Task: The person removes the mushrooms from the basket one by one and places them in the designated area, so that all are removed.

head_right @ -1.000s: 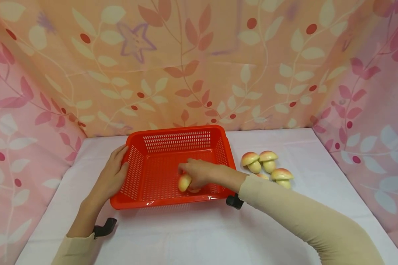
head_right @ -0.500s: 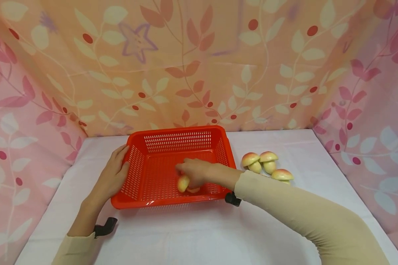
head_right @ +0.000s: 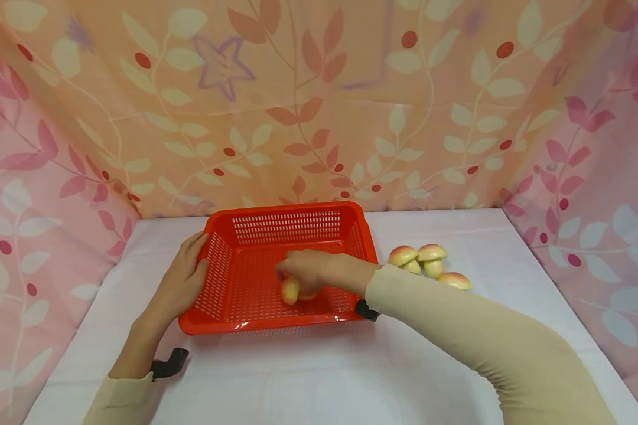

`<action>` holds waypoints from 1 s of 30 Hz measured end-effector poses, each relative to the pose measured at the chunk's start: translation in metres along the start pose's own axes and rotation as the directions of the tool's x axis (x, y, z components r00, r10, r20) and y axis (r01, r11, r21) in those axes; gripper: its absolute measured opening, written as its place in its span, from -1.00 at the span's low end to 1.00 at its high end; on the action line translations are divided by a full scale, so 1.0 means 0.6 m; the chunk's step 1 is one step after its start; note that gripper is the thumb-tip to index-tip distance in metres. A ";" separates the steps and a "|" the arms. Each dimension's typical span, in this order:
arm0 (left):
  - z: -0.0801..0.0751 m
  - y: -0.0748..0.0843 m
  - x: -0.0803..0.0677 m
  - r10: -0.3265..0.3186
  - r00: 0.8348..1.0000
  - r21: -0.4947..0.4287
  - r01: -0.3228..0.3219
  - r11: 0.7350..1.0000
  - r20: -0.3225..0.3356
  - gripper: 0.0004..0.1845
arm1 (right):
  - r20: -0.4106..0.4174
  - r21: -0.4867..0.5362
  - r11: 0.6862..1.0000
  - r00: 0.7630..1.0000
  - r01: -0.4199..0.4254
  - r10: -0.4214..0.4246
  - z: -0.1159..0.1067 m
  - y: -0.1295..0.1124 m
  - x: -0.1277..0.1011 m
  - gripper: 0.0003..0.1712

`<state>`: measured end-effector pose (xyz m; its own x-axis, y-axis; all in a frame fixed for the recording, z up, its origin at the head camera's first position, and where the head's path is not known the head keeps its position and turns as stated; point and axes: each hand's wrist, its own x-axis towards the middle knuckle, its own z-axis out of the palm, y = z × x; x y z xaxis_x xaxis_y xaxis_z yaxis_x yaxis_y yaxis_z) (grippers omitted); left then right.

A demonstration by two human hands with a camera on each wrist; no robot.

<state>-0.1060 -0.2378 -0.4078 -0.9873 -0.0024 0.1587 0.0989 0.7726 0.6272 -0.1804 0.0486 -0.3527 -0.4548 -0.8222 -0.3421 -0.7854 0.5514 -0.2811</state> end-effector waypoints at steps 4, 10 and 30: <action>0.001 0.001 -0.001 -0.002 1.000 0.000 0.002 1.000 -0.003 -0.35 | -0.001 -0.009 1.000 1.000 0.024 -0.024 0.001 0.003 0.001 -0.51; 0.002 0.002 0.000 0.000 1.000 -0.003 0.000 1.000 -0.011 -0.35 | 0.001 0.016 0.999 0.999 0.043 -0.043 0.001 0.010 0.003 -0.50; 0.004 -0.004 0.000 0.008 1.000 -0.022 -0.009 1.000 -0.024 -0.37 | 0.000 0.027 0.998 0.998 0.056 -0.056 -0.004 0.011 0.007 -0.49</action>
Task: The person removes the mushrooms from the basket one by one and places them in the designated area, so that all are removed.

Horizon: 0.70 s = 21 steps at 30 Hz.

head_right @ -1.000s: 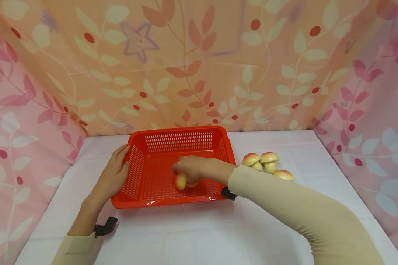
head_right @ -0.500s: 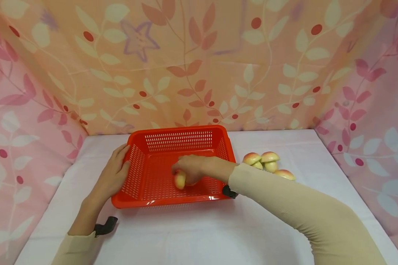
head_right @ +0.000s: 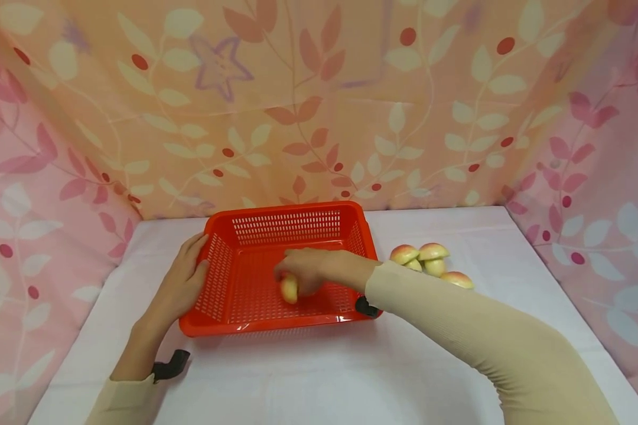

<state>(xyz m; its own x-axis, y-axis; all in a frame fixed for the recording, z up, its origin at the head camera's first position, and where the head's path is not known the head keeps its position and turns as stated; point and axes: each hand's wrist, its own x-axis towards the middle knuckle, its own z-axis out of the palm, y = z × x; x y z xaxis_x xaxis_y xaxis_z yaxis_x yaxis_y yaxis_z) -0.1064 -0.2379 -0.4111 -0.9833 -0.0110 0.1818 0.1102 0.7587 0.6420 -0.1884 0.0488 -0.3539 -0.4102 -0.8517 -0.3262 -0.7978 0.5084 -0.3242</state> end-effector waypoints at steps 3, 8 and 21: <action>0.004 0.001 0.000 -0.002 1.000 -0.002 0.002 1.000 0.006 -0.36 | -0.022 0.025 1.000 1.000 -0.019 0.019 0.003 0.004 -0.008 -0.47; 0.008 0.001 -0.003 -0.001 1.000 -0.006 0.001 1.000 0.012 -0.36 | -0.039 0.043 0.998 0.999 -0.035 0.037 0.006 0.007 -0.016 -0.42; -0.002 0.004 0.000 -0.014 1.000 -0.004 0.014 1.000 0.014 -0.36 | -0.088 0.113 0.993 0.995 -0.031 0.041 -0.011 0.016 -0.043 -0.41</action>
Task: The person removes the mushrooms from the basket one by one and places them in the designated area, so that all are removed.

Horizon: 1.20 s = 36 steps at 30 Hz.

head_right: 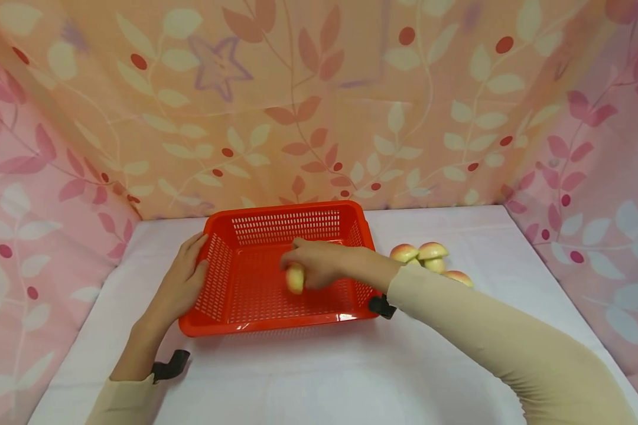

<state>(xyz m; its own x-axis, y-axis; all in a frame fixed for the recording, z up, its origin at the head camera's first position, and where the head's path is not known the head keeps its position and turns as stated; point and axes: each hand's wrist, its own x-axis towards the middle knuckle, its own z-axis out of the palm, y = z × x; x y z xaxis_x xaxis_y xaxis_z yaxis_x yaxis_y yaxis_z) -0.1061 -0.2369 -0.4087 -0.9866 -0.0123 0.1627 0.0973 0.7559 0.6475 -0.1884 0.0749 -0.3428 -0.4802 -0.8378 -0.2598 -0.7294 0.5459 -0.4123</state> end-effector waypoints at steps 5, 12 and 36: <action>0.000 0.001 0.001 -0.005 1.000 -0.001 0.005 1.000 0.004 -0.35 | -0.020 0.002 1.000 1.000 0.006 -0.006 -0.003 0.005 -0.015 -0.42; 0.005 0.000 0.006 -0.002 1.000 0.004 0.002 1.000 0.005 -0.36 | -0.079 0.005 0.999 0.996 0.044 -0.044 -0.004 0.015 -0.042 -0.43; 0.000 0.002 -0.002 0.002 1.000 0.003 -0.002 1.000 0.012 -0.34 | -0.189 0.162 0.987 0.982 0.006 0.025 0.009 0.028 -0.079 -0.39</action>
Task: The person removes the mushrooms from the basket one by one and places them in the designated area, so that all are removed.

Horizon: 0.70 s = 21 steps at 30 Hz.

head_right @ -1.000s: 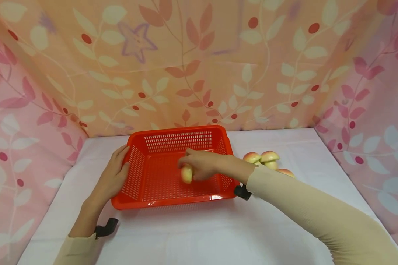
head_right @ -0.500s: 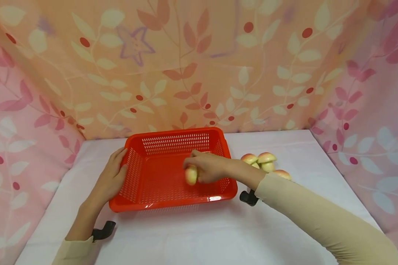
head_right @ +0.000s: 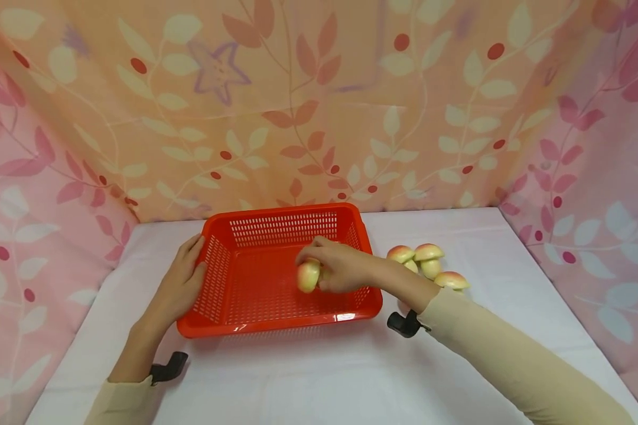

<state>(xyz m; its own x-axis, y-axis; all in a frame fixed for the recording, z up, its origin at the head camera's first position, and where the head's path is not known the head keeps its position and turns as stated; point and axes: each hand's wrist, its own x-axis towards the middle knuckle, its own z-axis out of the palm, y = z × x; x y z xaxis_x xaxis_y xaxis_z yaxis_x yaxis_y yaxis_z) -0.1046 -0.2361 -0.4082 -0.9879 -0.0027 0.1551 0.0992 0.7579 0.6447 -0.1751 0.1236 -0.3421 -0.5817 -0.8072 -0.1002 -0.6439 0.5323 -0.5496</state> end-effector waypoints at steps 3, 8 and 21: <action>0.001 0.001 0.000 -0.001 1.000 0.000 0.001 1.000 0.000 -0.34 | -0.016 0.010 1.000 1.000 0.002 -0.002 0.000 0.004 -0.006 -0.40; -0.002 -0.002 0.000 -0.011 1.000 -0.001 0.011 1.000 0.005 -0.33 | -0.054 0.008 1.000 0.998 0.025 -0.025 0.001 0.005 -0.010 -0.42; 0.000 -0.005 0.003 -0.001 1.000 -0.011 0.001 1.000 0.019 -0.33 | -0.102 0.096 0.995 0.994 0.038 -0.028 0.024 0.000 -0.029 -0.41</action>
<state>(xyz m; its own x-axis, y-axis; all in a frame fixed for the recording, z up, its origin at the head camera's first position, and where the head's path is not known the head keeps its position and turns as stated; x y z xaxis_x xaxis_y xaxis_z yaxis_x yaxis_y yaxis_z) -0.1066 -0.2385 -0.4100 -0.9901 0.0090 0.1404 0.0995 0.7505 0.6533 -0.1578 0.1338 -0.3523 -0.6108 -0.7918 0.0000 -0.6149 0.4744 -0.6299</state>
